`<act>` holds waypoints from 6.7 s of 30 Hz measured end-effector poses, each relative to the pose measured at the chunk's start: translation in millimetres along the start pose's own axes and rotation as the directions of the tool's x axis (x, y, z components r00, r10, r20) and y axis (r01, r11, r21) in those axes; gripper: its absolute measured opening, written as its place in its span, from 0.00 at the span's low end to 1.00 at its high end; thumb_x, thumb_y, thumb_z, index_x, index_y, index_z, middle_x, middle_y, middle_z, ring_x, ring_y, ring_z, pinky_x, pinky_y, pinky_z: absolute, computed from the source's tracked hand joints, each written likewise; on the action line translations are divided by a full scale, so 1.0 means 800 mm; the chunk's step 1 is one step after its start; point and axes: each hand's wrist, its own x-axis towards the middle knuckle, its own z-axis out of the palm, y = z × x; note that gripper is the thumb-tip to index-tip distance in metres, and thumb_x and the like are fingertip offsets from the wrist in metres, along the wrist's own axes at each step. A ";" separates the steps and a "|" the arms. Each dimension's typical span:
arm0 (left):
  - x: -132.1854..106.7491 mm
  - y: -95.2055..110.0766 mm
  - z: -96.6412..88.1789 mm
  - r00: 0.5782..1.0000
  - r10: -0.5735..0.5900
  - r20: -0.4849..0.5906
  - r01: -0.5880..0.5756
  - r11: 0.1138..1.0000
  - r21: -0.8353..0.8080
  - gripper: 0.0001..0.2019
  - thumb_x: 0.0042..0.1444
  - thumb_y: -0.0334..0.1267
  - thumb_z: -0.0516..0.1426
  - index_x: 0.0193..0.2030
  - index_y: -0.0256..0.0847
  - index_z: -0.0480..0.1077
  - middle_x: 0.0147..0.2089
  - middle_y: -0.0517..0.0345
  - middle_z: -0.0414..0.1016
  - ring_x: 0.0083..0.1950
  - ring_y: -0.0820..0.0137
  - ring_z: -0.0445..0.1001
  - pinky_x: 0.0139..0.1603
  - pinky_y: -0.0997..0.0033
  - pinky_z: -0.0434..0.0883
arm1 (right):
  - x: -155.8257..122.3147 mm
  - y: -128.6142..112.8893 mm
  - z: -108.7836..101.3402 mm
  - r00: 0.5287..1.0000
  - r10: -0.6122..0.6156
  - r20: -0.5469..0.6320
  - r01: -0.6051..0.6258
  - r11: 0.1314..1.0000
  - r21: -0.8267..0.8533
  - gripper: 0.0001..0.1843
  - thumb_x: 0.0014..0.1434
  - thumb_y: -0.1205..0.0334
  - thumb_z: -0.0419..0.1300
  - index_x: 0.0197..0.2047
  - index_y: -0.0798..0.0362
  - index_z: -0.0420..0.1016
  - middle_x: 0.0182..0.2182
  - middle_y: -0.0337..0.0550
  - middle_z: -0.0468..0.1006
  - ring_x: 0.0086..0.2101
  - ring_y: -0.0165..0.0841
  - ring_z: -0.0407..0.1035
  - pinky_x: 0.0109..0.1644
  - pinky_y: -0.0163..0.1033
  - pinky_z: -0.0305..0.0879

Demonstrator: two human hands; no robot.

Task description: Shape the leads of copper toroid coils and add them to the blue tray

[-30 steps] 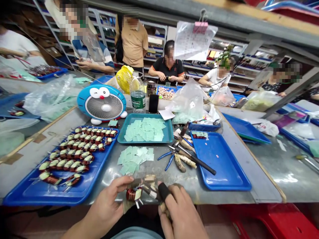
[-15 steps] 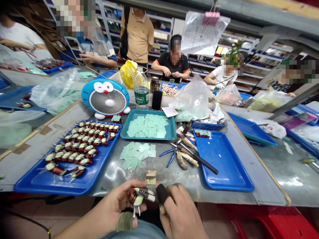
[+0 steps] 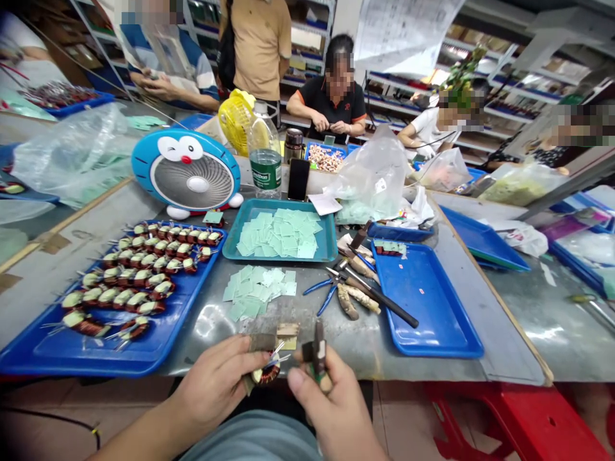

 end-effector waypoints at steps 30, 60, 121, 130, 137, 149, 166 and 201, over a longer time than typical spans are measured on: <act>0.003 0.029 -0.002 0.990 -0.124 0.061 0.132 0.978 -0.160 0.16 0.65 0.41 0.62 0.57 0.42 0.67 0.40 0.56 0.80 0.37 0.68 0.79 0.40 0.72 0.73 | -0.014 0.016 0.046 0.926 0.332 0.180 -0.371 0.718 0.589 0.35 0.46 0.44 0.76 0.44 0.60 0.64 0.30 0.40 0.73 0.27 0.25 0.70 0.34 0.31 0.69; -0.003 0.018 -0.037 0.779 -0.457 0.429 0.615 0.430 -0.660 0.17 0.71 0.51 0.55 0.55 0.41 0.69 0.44 0.55 0.77 0.45 0.67 0.74 0.48 0.69 0.70 | -0.006 -0.043 -0.008 0.965 -0.095 0.243 0.250 0.595 -0.764 0.07 0.68 0.64 0.54 0.46 0.52 0.72 0.48 0.43 0.69 0.49 0.30 0.64 0.56 0.35 0.61; 0.031 0.031 -0.091 0.896 -0.150 0.418 0.274 0.927 -0.255 0.11 0.67 0.46 0.60 0.48 0.41 0.72 0.38 0.56 0.75 0.39 0.65 0.71 0.42 0.70 0.62 | -0.009 -0.111 -0.036 0.632 -0.513 0.581 0.527 -0.265 -0.807 0.19 0.47 0.68 0.75 0.35 0.52 0.68 0.33 0.39 0.68 0.36 0.32 0.51 0.41 0.38 0.41; 0.027 0.032 -0.090 0.902 -0.159 0.401 0.287 0.914 -0.285 0.10 0.67 0.44 0.59 0.49 0.41 0.73 0.37 0.57 0.75 0.37 0.68 0.71 0.41 0.71 0.63 | -0.020 -0.123 -0.038 0.632 -0.495 0.596 0.540 -0.271 -0.797 0.20 0.45 0.70 0.75 0.34 0.52 0.67 0.32 0.40 0.68 0.36 0.33 0.51 0.41 0.38 0.41; 0.007 0.027 -0.063 0.818 -0.416 0.397 0.561 0.427 -0.710 0.24 0.68 0.61 0.51 0.51 0.40 0.71 0.38 0.53 0.77 0.37 0.67 0.72 0.39 0.70 0.68 | -0.011 -0.055 -0.022 0.780 -0.543 0.310 0.503 0.250 -0.828 0.03 0.66 0.70 0.59 0.39 0.55 0.67 0.37 0.40 0.67 0.37 0.28 0.57 0.41 0.34 0.48; 0.011 0.037 -0.050 0.802 -0.464 0.375 0.579 0.452 -0.679 0.24 0.67 0.61 0.53 0.47 0.39 0.71 0.37 0.53 0.78 0.36 0.68 0.73 0.39 0.71 0.69 | -0.007 -0.050 -0.017 0.737 -0.591 0.328 0.531 0.206 -0.822 0.03 0.64 0.70 0.59 0.37 0.54 0.70 0.36 0.40 0.69 0.37 0.29 0.56 0.40 0.34 0.44; 0.015 0.035 -0.036 0.793 -0.414 0.446 0.557 0.199 -0.806 0.23 0.67 0.58 0.55 0.47 0.36 0.72 0.40 0.49 0.76 0.40 0.64 0.74 0.44 0.64 0.71 | 0.011 -0.069 -0.026 0.792 -0.502 0.347 0.511 0.235 -0.827 0.03 0.66 0.68 0.59 0.43 0.53 0.72 0.39 0.39 0.70 0.40 0.27 0.58 0.43 0.33 0.46; 0.018 0.065 -0.012 0.770 -0.448 0.454 0.356 -0.288 -0.889 0.21 0.67 0.57 0.56 0.41 0.38 0.71 0.33 0.57 0.70 0.28 0.76 0.66 0.33 0.75 0.63 | 0.009 -0.027 -0.019 0.648 -0.715 0.264 0.482 0.116 -0.868 0.10 0.52 0.79 0.51 0.33 0.58 0.68 0.35 0.44 0.68 0.38 0.30 0.54 0.42 0.34 0.45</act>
